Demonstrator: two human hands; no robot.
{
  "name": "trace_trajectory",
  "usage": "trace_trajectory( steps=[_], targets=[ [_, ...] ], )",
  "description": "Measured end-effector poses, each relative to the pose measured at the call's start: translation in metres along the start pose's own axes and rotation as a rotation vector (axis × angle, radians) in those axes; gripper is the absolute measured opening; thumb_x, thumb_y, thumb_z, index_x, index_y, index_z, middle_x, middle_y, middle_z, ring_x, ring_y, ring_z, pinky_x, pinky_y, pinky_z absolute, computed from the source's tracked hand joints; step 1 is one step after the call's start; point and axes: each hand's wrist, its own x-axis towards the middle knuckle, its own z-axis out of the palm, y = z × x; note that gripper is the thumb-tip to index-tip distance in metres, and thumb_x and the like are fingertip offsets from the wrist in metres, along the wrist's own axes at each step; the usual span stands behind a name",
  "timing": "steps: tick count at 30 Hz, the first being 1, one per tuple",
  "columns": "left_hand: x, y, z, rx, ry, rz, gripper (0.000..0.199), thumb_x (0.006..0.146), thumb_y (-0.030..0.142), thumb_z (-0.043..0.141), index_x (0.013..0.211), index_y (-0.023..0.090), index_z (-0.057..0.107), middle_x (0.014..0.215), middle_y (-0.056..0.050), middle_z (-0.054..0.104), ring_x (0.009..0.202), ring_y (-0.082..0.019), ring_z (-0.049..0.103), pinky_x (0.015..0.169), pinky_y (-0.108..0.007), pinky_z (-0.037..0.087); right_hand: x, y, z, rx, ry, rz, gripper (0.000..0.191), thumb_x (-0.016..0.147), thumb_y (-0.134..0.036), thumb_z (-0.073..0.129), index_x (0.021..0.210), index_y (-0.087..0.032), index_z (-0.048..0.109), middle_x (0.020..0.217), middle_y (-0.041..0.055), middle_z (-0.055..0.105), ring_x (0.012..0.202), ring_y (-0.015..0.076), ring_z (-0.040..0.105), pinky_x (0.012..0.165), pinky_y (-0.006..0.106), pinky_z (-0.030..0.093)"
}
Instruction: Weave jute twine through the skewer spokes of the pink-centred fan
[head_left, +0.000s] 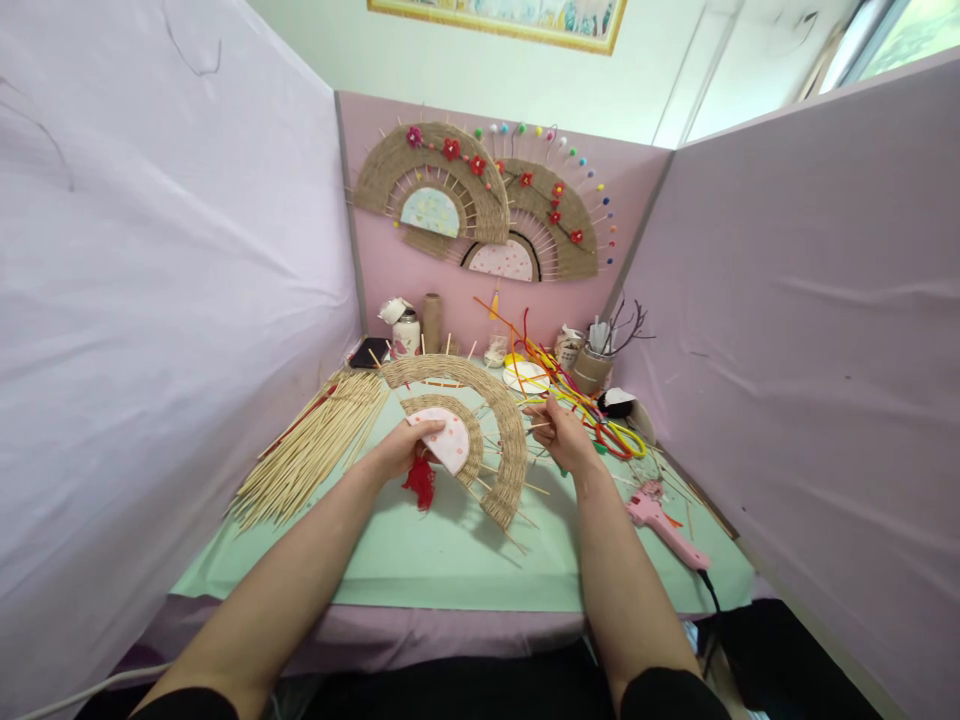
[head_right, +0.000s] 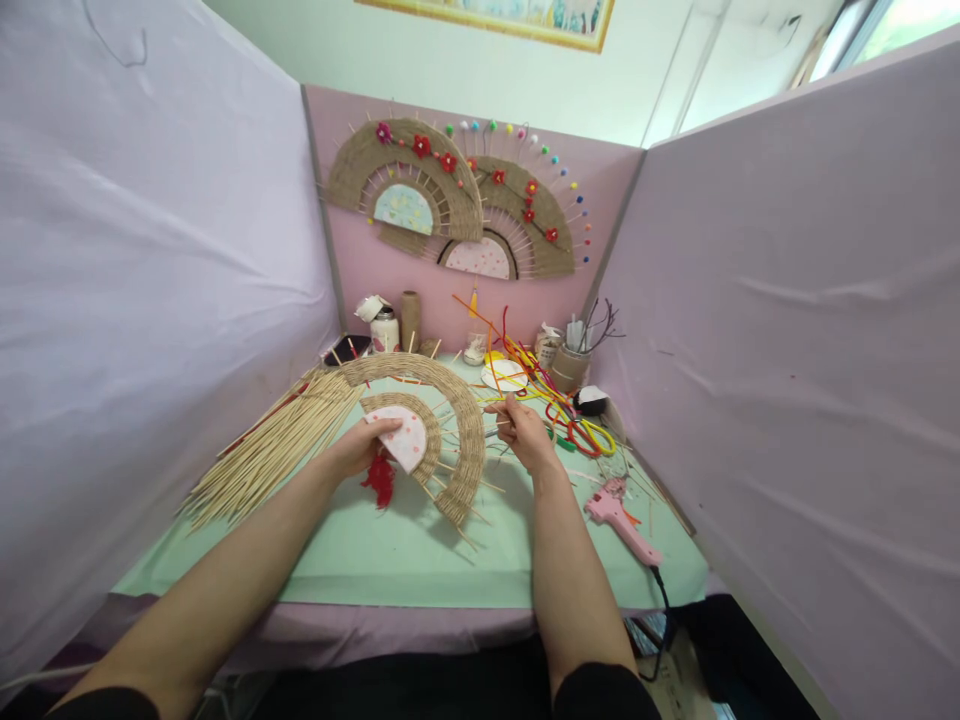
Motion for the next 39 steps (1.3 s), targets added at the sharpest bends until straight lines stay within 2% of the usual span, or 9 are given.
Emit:
trace_trajectory(
  steps=[4, 7, 10, 12, 19, 23, 30, 35, 39],
  targets=[
    [0.0008, -0.0005, 0.0023, -0.036, 0.07, 0.056, 0.018, 0.066, 0.022, 0.068, 0.081, 0.012, 0.063, 0.07, -0.01, 0.07, 0.06, -0.02, 0.065, 0.053, -0.028, 0.052, 0.0006, 0.0002, 0.0014, -0.114, 0.133, -0.096, 0.042, 0.07, -0.057, 0.061, 0.066, -0.016, 0.063, 0.045, -0.008, 0.023, 0.042, 0.006, 0.017, 0.04, 0.023, 0.015],
    [0.0015, -0.0009, 0.0039, -0.074, 0.115, 0.092, 0.017, 0.064, 0.022, 0.069, 0.078, 0.013, 0.064, 0.07, -0.01, 0.069, 0.059, -0.02, 0.065, 0.052, -0.029, 0.052, 0.0012, 0.0001, 0.0011, -0.287, 0.302, -0.203, 0.043, 0.07, -0.058, 0.059, 0.065, -0.015, 0.064, 0.045, -0.0058, 0.03, 0.044, 0.0078, 0.025, 0.042, 0.024, 0.021],
    [0.0019, -0.0015, 0.0051, -0.092, 0.133, 0.104, 0.017, 0.063, 0.021, 0.07, 0.077, 0.013, 0.064, 0.068, -0.009, 0.069, 0.057, -0.02, 0.064, 0.05, -0.029, 0.052, 0.0012, -0.0011, 0.0, -0.455, 0.479, -0.336, 0.042, 0.071, -0.056, 0.059, 0.065, -0.015, 0.064, 0.047, -0.0033, 0.038, 0.048, 0.0098, 0.032, 0.045, 0.024, 0.024],
    [0.0018, -0.0017, 0.0059, -0.09, 0.128, 0.113, 0.017, 0.062, 0.021, 0.07, 0.076, 0.012, 0.064, 0.068, -0.009, 0.069, 0.057, -0.02, 0.064, 0.049, -0.029, 0.051, 0.001, -0.0016, -0.0004, -0.479, 0.53, -0.386, 0.042, 0.071, -0.056, 0.058, 0.065, -0.015, 0.064, 0.048, -0.0027, 0.04, 0.049, 0.0102, 0.034, 0.045, 0.024, 0.024],
    [0.0005, 0.0023, 0.0073, -0.142, 0.156, 0.169, 0.02, 0.063, 0.023, 0.07, 0.078, 0.012, 0.064, 0.066, -0.007, 0.067, 0.055, -0.018, 0.063, 0.051, -0.028, 0.052, 0.0006, -0.0003, 0.0033, -0.196, 0.382, -0.387, 0.039, 0.072, -0.054, 0.059, 0.068, -0.015, 0.065, 0.049, -0.0036, 0.04, 0.045, 0.0077, 0.033, 0.045, 0.024, 0.024],
    [0.0002, 0.0045, 0.0062, -0.187, 0.142, 0.168, 0.021, 0.064, 0.024, 0.071, 0.079, 0.013, 0.064, 0.067, -0.006, 0.068, 0.058, -0.017, 0.064, 0.053, -0.026, 0.052, 0.002, 0.0, 0.0052, -0.066, 0.296, -0.317, 0.044, 0.072, -0.06, 0.056, 0.072, -0.017, 0.065, 0.05, -0.0037, 0.039, 0.044, 0.0073, 0.031, 0.043, 0.024, 0.022],
    [-0.0013, 0.0036, 0.0067, -0.21, 0.124, 0.161, 0.021, 0.065, 0.026, 0.071, 0.081, 0.014, 0.064, 0.068, -0.005, 0.068, 0.058, -0.016, 0.063, 0.052, -0.024, 0.05, 0.0016, 0.0069, 0.006, -0.065, 0.06, -0.18, 0.053, 0.074, -0.066, 0.05, 0.069, -0.016, 0.065, 0.052, -0.0015, 0.042, 0.047, 0.0087, 0.034, 0.046, 0.025, 0.026],
    [-0.0017, 0.0051, 0.008, -0.244, 0.141, 0.17, 0.019, 0.067, 0.024, 0.069, 0.082, 0.014, 0.063, 0.072, -0.006, 0.068, 0.062, -0.016, 0.064, 0.057, -0.026, 0.053, 0.0014, 0.0027, 0.0073, -0.047, 0.065, -0.18, 0.063, 0.072, -0.075, 0.04, 0.072, -0.017, 0.066, 0.049, -0.0031, 0.034, 0.044, 0.0089, 0.029, 0.043, 0.025, 0.025],
    [0.0013, 0.0071, 0.0047, -0.288, 0.181, 0.221, 0.022, 0.069, 0.025, 0.068, 0.088, 0.015, 0.063, 0.077, -0.006, 0.069, 0.067, -0.016, 0.065, 0.057, -0.025, 0.053, 0.0011, 0.0011, 0.0077, -0.037, 0.071, -0.213, 0.057, 0.073, -0.071, 0.046, 0.071, -0.017, 0.066, 0.047, -0.0059, 0.024, 0.042, 0.0078, 0.022, 0.042, 0.025, 0.021]
  ],
)
